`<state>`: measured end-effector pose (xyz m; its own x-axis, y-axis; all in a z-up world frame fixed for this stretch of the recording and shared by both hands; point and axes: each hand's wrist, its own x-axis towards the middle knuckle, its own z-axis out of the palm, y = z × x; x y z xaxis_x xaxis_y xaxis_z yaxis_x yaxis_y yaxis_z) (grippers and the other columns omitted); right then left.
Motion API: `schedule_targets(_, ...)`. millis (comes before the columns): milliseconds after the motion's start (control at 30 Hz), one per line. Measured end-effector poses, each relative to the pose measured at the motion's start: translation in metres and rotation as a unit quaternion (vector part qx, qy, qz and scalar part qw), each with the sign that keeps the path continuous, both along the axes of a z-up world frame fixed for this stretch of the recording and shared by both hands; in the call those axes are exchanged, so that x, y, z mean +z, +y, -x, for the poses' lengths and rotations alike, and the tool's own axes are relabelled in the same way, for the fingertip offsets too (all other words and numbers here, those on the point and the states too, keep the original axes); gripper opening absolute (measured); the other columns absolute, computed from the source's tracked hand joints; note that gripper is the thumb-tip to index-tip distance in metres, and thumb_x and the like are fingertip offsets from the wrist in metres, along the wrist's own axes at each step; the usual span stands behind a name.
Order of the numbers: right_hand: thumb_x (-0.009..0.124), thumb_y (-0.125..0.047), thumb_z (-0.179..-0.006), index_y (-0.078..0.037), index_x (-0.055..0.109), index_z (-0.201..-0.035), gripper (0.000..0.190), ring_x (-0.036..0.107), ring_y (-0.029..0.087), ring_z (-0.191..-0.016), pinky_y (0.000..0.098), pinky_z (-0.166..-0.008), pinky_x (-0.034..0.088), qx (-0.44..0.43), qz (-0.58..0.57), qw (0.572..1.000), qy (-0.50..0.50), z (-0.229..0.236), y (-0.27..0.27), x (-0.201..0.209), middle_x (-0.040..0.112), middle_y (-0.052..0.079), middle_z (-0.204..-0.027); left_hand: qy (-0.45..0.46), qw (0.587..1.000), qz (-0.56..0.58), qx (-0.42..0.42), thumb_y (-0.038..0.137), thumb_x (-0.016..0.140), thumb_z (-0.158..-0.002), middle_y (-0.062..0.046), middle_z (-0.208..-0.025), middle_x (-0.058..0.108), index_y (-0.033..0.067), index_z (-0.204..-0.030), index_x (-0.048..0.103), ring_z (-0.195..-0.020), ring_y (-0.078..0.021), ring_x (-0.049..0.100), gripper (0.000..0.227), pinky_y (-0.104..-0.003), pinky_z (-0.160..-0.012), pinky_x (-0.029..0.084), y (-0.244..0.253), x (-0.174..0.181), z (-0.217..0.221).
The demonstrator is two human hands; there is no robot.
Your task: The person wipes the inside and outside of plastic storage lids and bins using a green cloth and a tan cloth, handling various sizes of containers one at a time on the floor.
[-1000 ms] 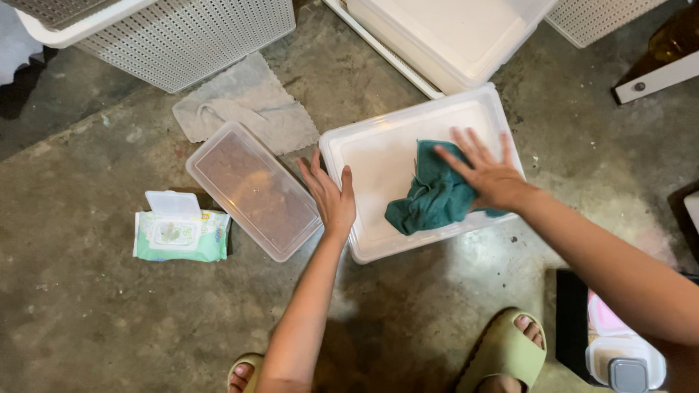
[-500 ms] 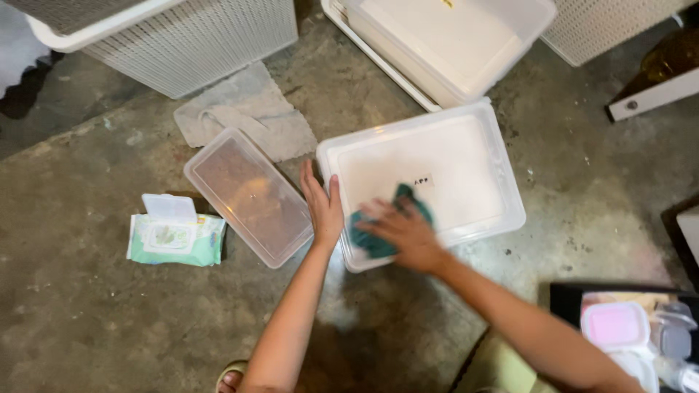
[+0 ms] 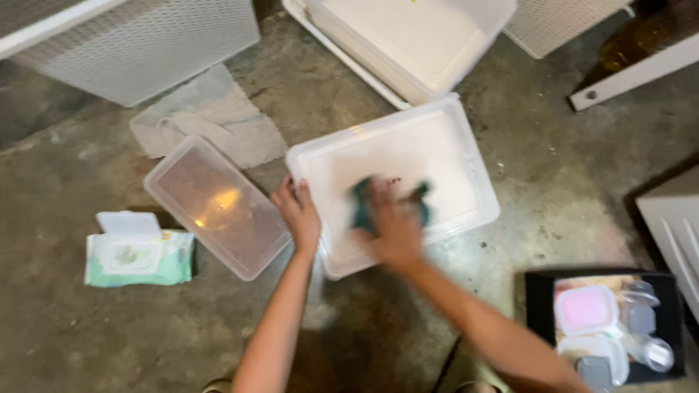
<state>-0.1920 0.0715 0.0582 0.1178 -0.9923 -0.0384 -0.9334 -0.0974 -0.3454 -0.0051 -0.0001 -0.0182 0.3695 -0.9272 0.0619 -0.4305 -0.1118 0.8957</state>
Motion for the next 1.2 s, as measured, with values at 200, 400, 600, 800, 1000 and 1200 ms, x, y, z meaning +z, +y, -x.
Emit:
schedule_targets(200,0.075,-0.044,-0.092,-0.010,0.056,-0.145,0.066,0.043,0.033,-0.140,0.0533,-0.111,0.038,0.187,0.079,0.978,-0.037,-0.018,0.030,-0.018,0.046,0.011,-0.159,0.027,0.999,-0.038,-0.022,0.033,0.052,-0.109,-0.019,-0.087,0.063,0.0003,-0.107,0.052,-0.079,-0.0361,0.062,0.033,-0.046,-0.074,0.047,-0.007,0.008,0.000)
schedule_targets(400,0.089,-0.043,-0.066,-0.008,0.070,-0.116,0.064,0.065,0.036,-0.103,0.0465,-0.086,0.054,0.131,-0.044,0.990,-0.033,0.135,0.036,-0.004,0.063,0.014,-0.114,0.037,0.999,-0.025,-0.017,0.030,0.055,-0.108,-0.014,-0.075,0.056,0.0008,-0.104,0.051,-0.068,-0.0273,0.054,0.030,-0.042,-0.067,0.046,-0.007,0.017,0.003)
schedule_targets(600,0.064,-0.028,-0.077,-0.015,0.066,-0.117,0.041,0.066,0.035,-0.111,0.0441,-0.088,0.055,0.041,-0.034,0.998,-0.037,0.247,0.015,0.081,0.063,0.009,-0.131,0.046,0.999,-0.023,-0.016,0.029,0.055,-0.110,-0.010,-0.075,0.053,0.0011,-0.103,0.050,-0.067,-0.0233,0.050,0.029,-0.040,-0.065,0.044,0.000,0.015,0.002)
schedule_targets(800,0.067,-0.034,-0.080,-0.023,0.070,-0.123,0.045,0.065,0.036,-0.104,0.0466,-0.084,0.053,-0.060,-0.100,0.993,0.036,0.250,-0.006,0.106,0.066,0.010,-0.108,0.061,0.997,-0.040,-0.006,0.031,0.055,-0.108,-0.010,-0.075,0.055,0.0013,-0.103,0.051,-0.067,-0.0225,0.050,0.030,-0.040,-0.065,0.045,-0.001,0.016,0.002)
schedule_targets(1000,0.075,-0.045,-0.085,-0.018,0.075,-0.109,0.037,0.068,0.034,-0.101,0.0442,-0.086,0.053,-0.136,-0.054,0.988,-0.046,0.239,-0.047,0.070,0.066,0.012,-0.106,0.052,0.997,-0.049,-0.002,0.033,0.056,-0.107,-0.012,-0.074,0.057,0.0016,-0.104,0.051,-0.066,-0.0237,0.053,0.032,-0.041,-0.065,0.046,-0.003,0.014,0.002)
schedule_targets(1200,0.075,-0.043,-0.090,-0.015,0.072,-0.110,0.035,0.070,0.038,-0.097,0.0471,-0.085,0.053,-0.190,-0.038,0.976,-0.096,0.218,-0.092,0.042,0.073,0.014,-0.106,0.045,0.999,-0.030,0.002,0.033,0.056,-0.107,-0.012,-0.076,0.060,0.0020,-0.103,0.052,-0.066,-0.0242,0.056,0.032,-0.041,-0.064,0.046,0.000,0.011,0.002)
